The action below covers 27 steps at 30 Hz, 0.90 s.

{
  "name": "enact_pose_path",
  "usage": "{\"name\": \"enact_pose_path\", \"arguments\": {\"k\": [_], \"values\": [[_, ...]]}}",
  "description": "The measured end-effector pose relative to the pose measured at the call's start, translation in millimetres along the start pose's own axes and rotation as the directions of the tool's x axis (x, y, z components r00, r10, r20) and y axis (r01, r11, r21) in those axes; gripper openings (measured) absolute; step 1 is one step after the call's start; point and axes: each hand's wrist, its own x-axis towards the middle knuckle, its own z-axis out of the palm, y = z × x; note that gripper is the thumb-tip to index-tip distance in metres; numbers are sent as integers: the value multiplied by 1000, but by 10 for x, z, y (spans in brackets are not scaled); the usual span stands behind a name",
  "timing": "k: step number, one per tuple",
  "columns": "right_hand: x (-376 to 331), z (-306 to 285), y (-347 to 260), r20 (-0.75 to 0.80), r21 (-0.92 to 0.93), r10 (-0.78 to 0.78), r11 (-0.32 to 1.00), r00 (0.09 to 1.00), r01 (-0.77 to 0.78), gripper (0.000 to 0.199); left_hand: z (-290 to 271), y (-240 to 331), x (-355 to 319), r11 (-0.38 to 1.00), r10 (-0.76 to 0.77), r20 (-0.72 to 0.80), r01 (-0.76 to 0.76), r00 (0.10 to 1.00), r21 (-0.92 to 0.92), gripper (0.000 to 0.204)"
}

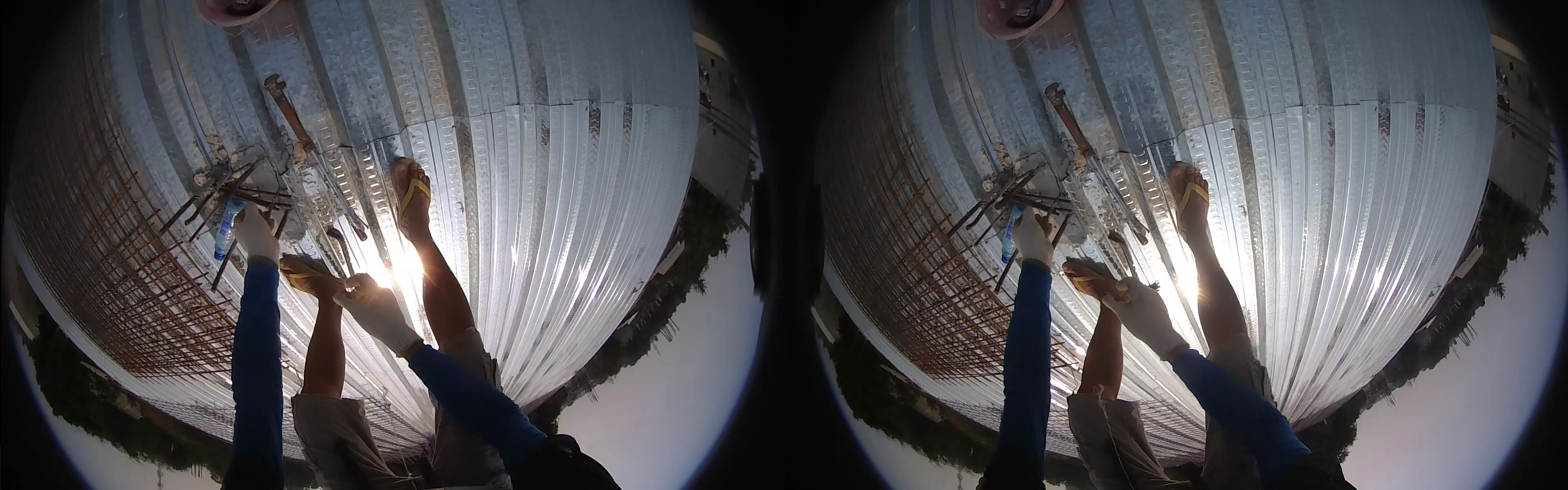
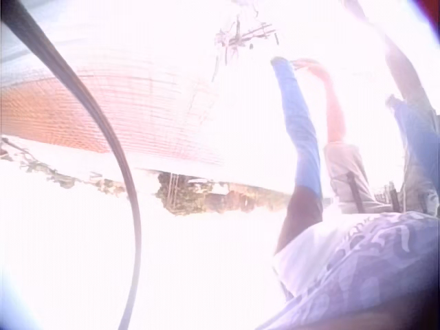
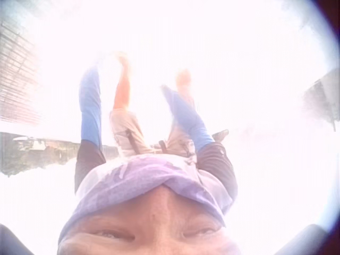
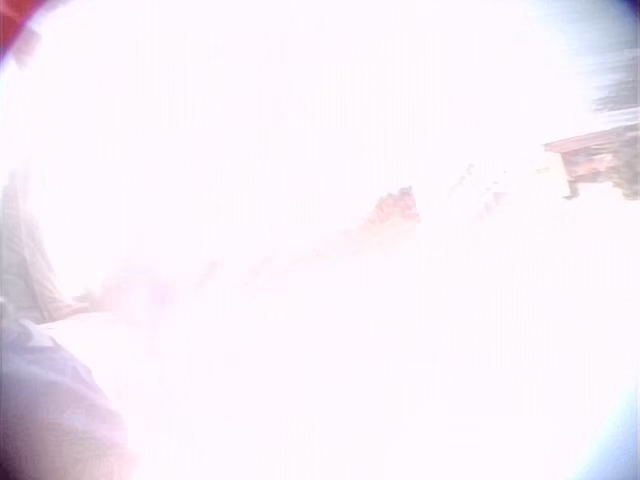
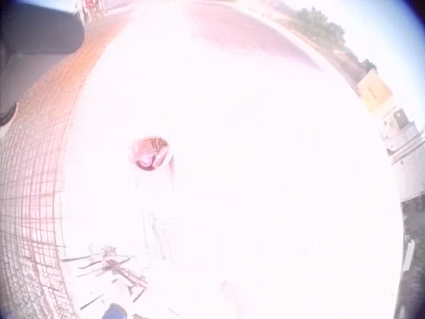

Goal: The person walks across a rooftop construction site and uses a hammer and pliers to bend and assemble metal rebar pieces into a grid structure. The person repeatedly picks up rebar segments, bends them, and places them into the grid.

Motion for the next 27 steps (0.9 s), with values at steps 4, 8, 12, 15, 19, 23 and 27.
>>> {"name": "enact_pose_path", "arguments": {"k": [4,8,12,15,19,23,27], "values": [[47,182,176,-168,189,-109,972,980,140,52,-58,316,-1153,946,209,110,-229,972,228,35],[54,273,144,-198,145,-77,984,977,107,46,-513,178,-1752,957,11,155,-56,988,286,35],[-123,387,166,-134,194,44,981,990,-18,50,-921,-92,-2234,803,-55,327,-153,943,576,27],[-275,520,170,-147,352,11,935,989,42,46,-1217,-257,-2411,795,-58,402,-201,914,572,27],[-351,979,330,-333,369,1,920,943,129,44,-1555,-151,-2421,655,-94,543,-359,835,665,28],[-506,1627,409,-411,413,125,909,903,62,44,-1837,224,-2318,536,-27,604,-499,796,681,26],[-965,2141,548,-258,435,112,900,960,12,46,-2356,562,-2087,390,-22,614,-559,789,732,25]]}}
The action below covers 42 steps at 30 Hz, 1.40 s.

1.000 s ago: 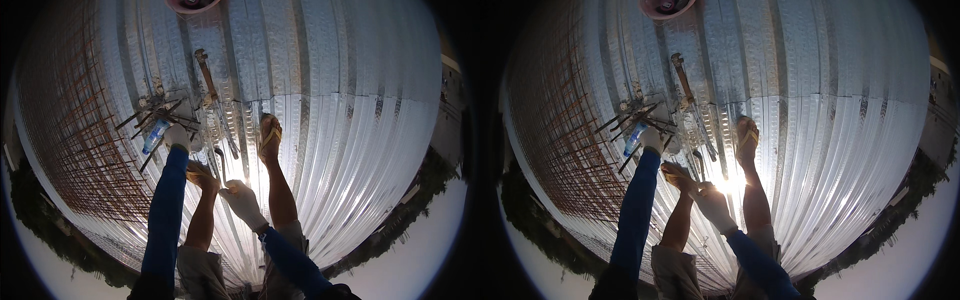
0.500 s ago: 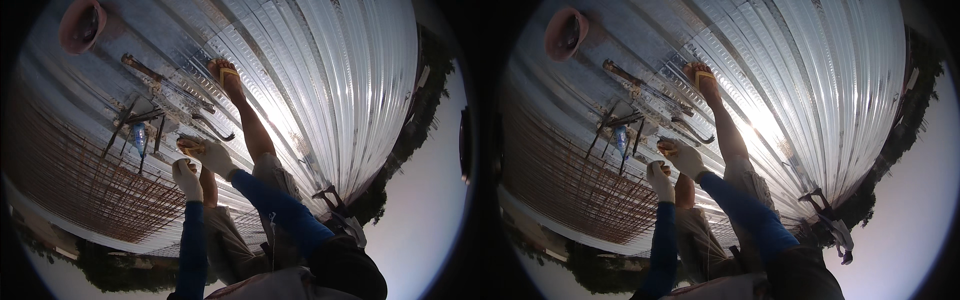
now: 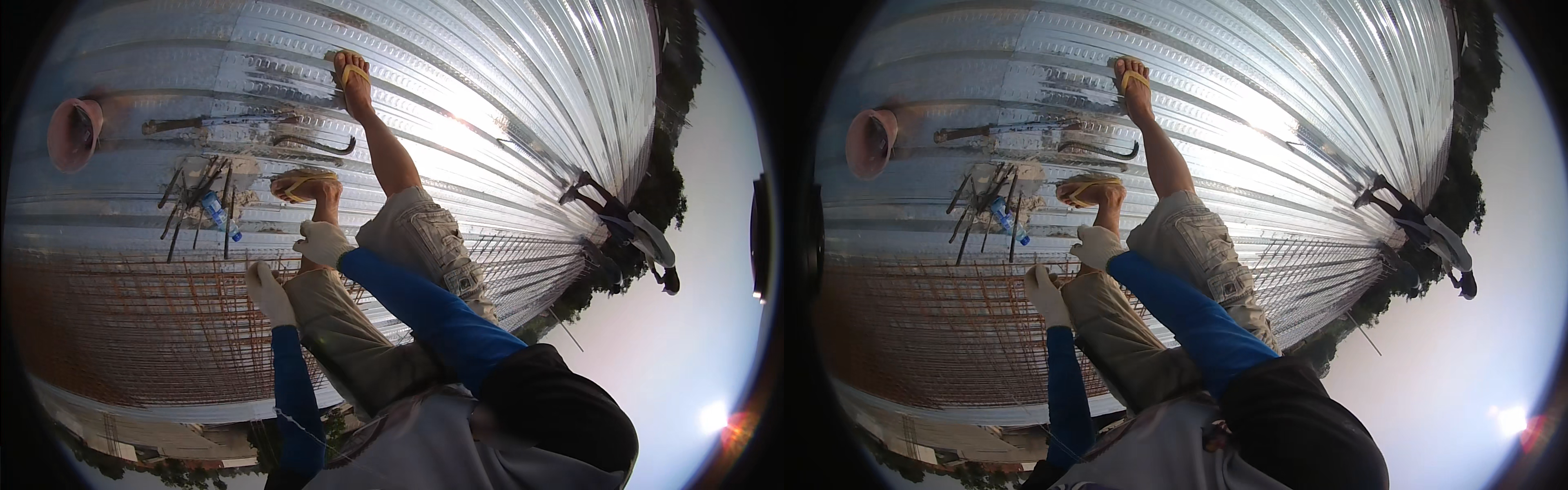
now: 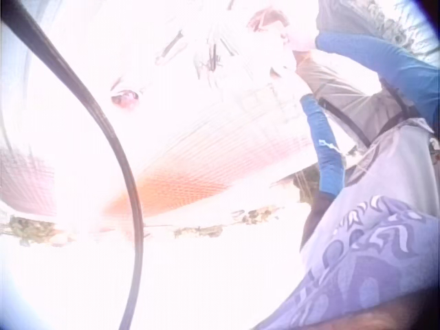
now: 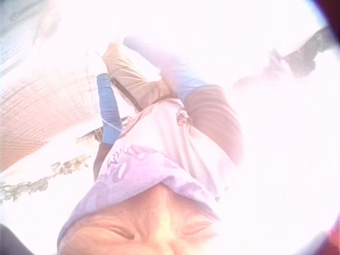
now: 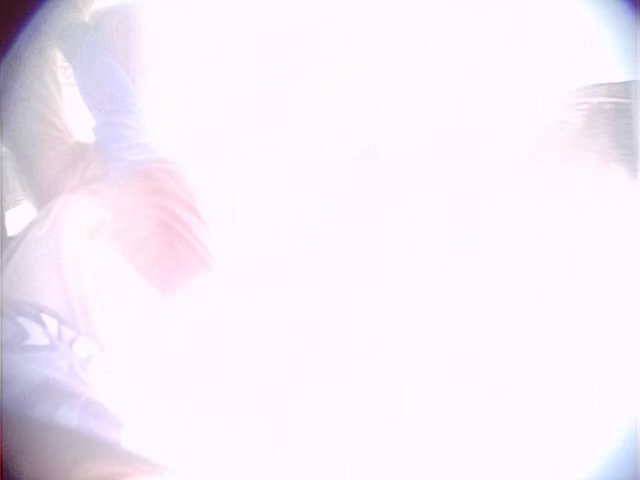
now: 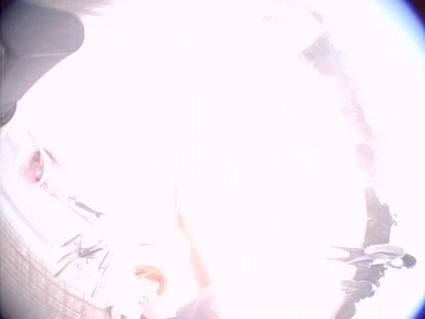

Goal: The person walks across a rooftop construction site and uses a hammer and pliers to bend and assemble metal rebar pieces into a grid structure. The person repeatedly picks up rebar segments, bends them, and places them into the grid.

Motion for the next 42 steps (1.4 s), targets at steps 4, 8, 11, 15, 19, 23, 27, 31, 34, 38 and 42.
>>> {"name": "enact_pose_path", "arguments": {"k": [4,8,11,15,19,23,27,31,34,38,42], "values": [[-323,-209,245,71,71,56,996,996,-61,47,-315,-407,-395,994,-95,-50,98,994,49,23],[-257,-787,776,4,110,85,990,996,-85,51,-447,-1113,-858,955,-277,-38,280,960,98,22],[-68,-1542,1337,-86,121,65,991,994,-55,54,-405,-1831,-1227,952,-274,-18,274,961,139,23],[18,-2748,2483,-247,259,228,952,942,-162,47,241,-2147,-1711,913,-249,61,213,967,349,24],[26,-3733,3887,-303,406,369,884,879,-232,42,1316,-1982,-2460,837,-317,84,237,945,493,25],[-1040,-4137,5587,-376,376,535,835,757,-403,40,1579,-1600,-2594,730,-299,152,123,942,673,28],[-2117,-4235,6758,-351,364,741,671,572,-646,38,1604,-1360,-2711,619,-264,169,33,950,785,32],[-2414,-4043,7052,-181,625,820,523,543,-580,33,1642,-1405,-2609,125,17,519,-516,855,847,37],[-2180,-4078,7134,-213,646,764,578,609,-499,28,1818,-1448,-2441,94,1,500,-498,866,862,35],[-1592,-4131,7374,-200,728,736,554,647,-404,25,1523,-2231,-2466,342,-5,309,-289,951,894,31],[-686,-4314,7867,-181,798,713,509,678,-322,29,1631,-2874,-2846,324,66,258,-265,964,908,31]]}}
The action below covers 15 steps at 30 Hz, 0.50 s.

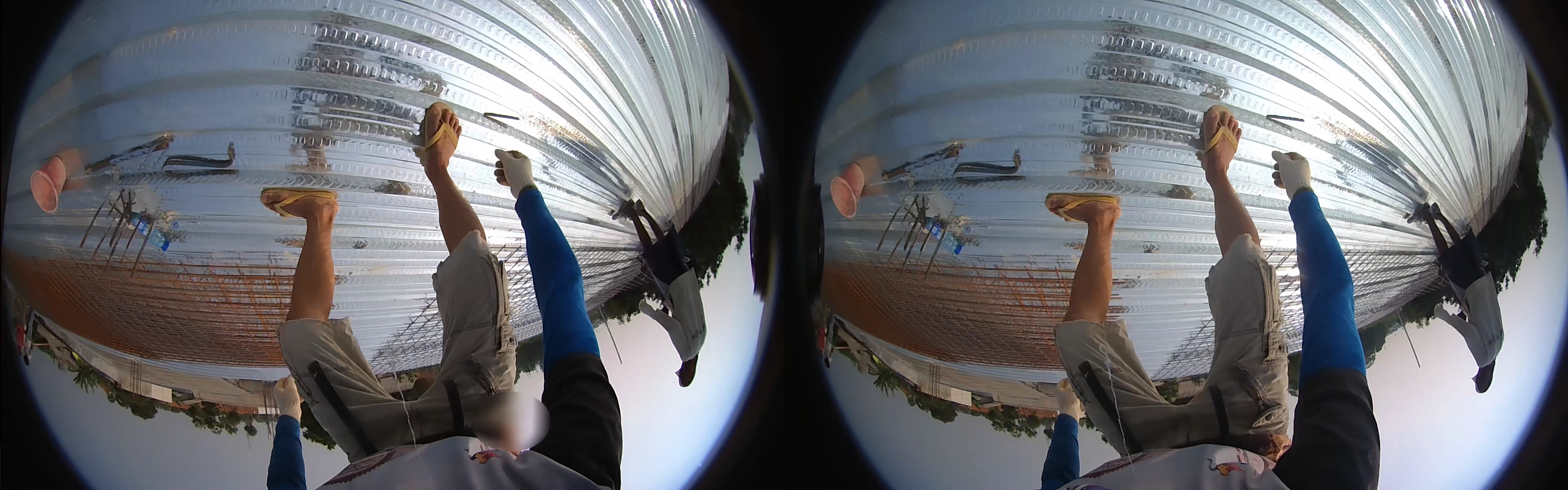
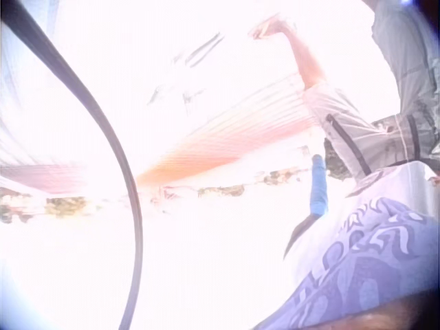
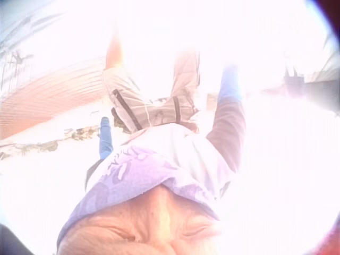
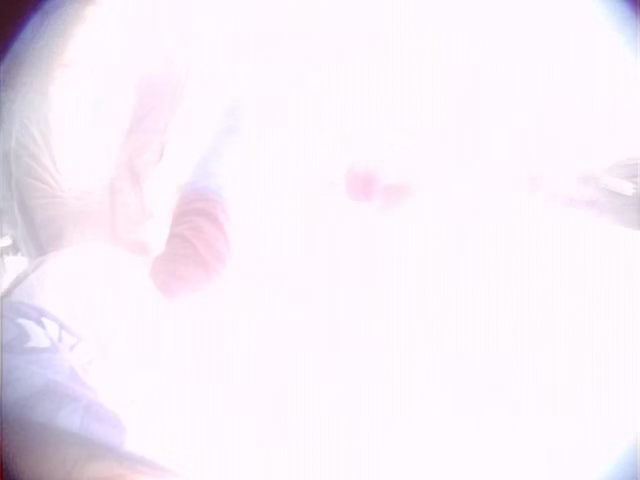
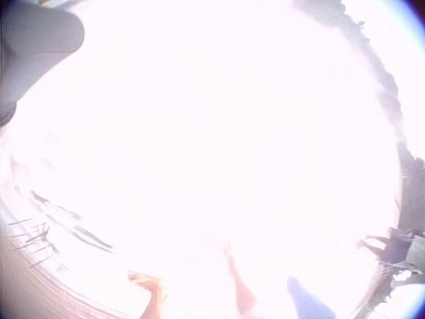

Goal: The person walks across a rooftop construction site and uses a hammer and pliers to bend and assemble metal rebar pieces into a grid structure. The person repeatedly picks up rebar segments, bends them, and places them into the grid.

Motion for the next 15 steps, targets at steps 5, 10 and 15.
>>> {"name": "enact_pose_path", "arguments": {"k": [5,10,15], "values": [[1267,276,-137,24,149,17,989,1000,-21,31,270,728,33,959,-258,76,265,963,-102,30],[2109,649,-116,68,228,-6,974,998,-10,30,420,1122,502,938,-311,61,317,948,-144,29],[2422,1038,136,189,337,5,939,982,-69,30,307,1477,787,927,-320,54,324,946,-188,28]]}}
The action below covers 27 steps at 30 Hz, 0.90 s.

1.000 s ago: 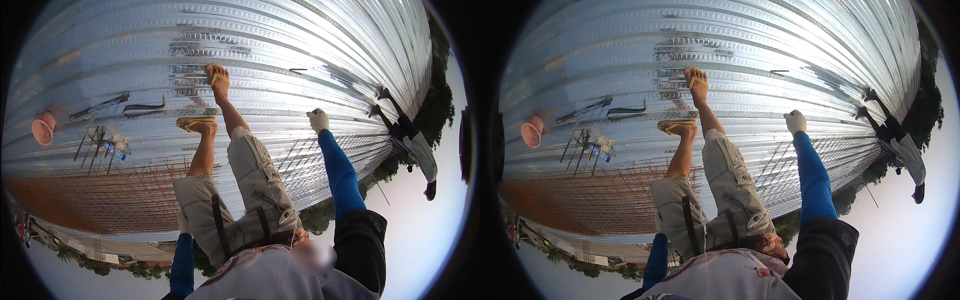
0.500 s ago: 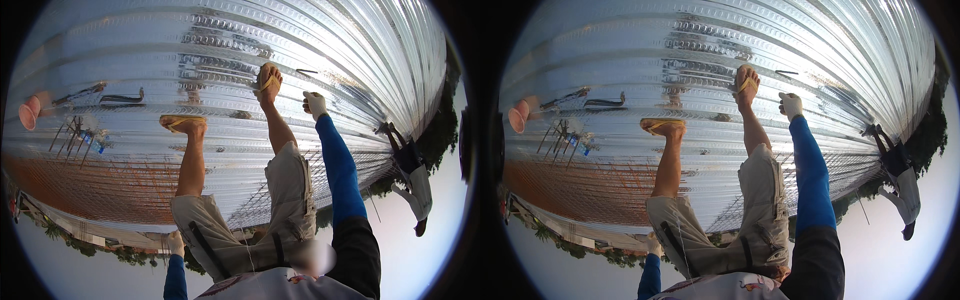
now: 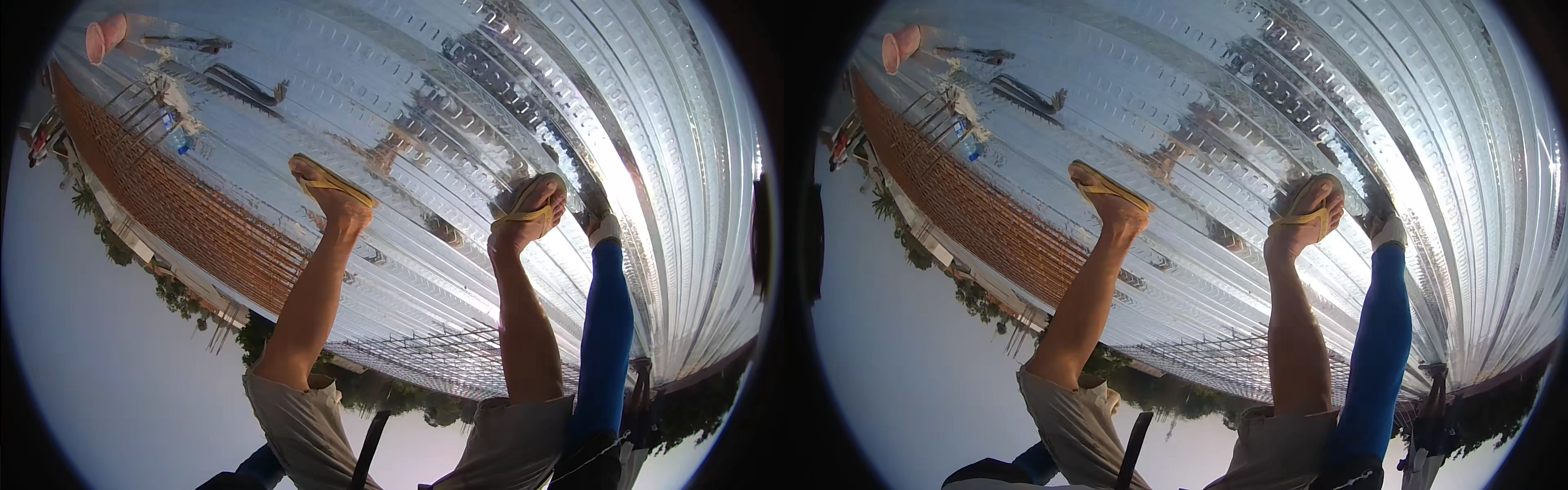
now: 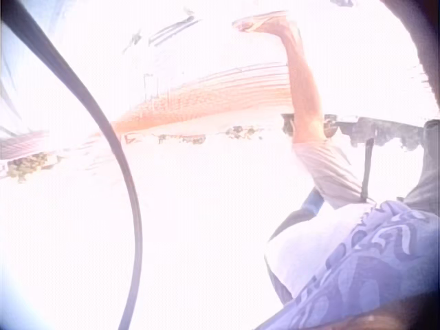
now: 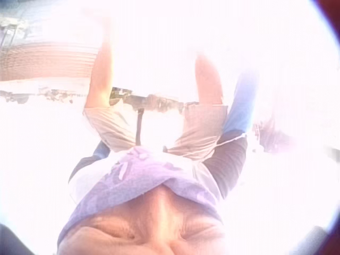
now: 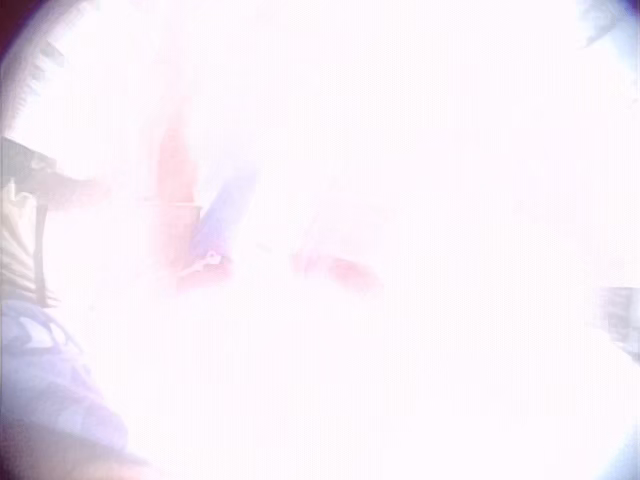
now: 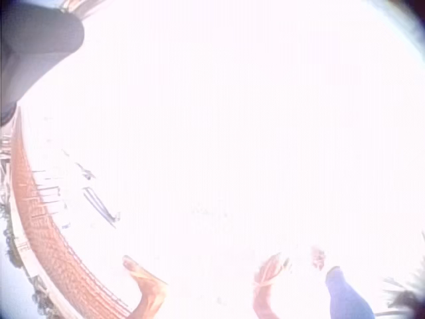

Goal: The person walks across a rooftop construction site and uses a hammer and pliers to bend and assemble metal rebar pieces into a grid structure. The person repeatedly picks up rebar segments, bends them, and places them into the grid.

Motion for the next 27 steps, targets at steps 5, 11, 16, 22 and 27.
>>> {"name": "enact_pose_path", "arguments": {"k": [5,11,16,22,27], "values": [[-53,162,-448,73,-137,-50,989,996,60,30,197,232,-65,977,-65,-26,58,998,-206,27],[-1627,1514,-1177,434,-665,-374,480,820,571,26,331,358,-528,849,-165,-10,137,986,-510,26],[-3338,2787,-1280,828,-496,-326,-47,456,867,21,338,300,-868,636,-186,72,176,980,-751,25],[-5023,4578,-1170,921,-360,15,-346,389,866,37,617,401,-1140,169,-241,284,328,928,-929,24],[-5736,6267,-540,950,-195,71,-630,305,752,33,698,342,-1288,-257,-165,486,439,858,-861,23]]}}
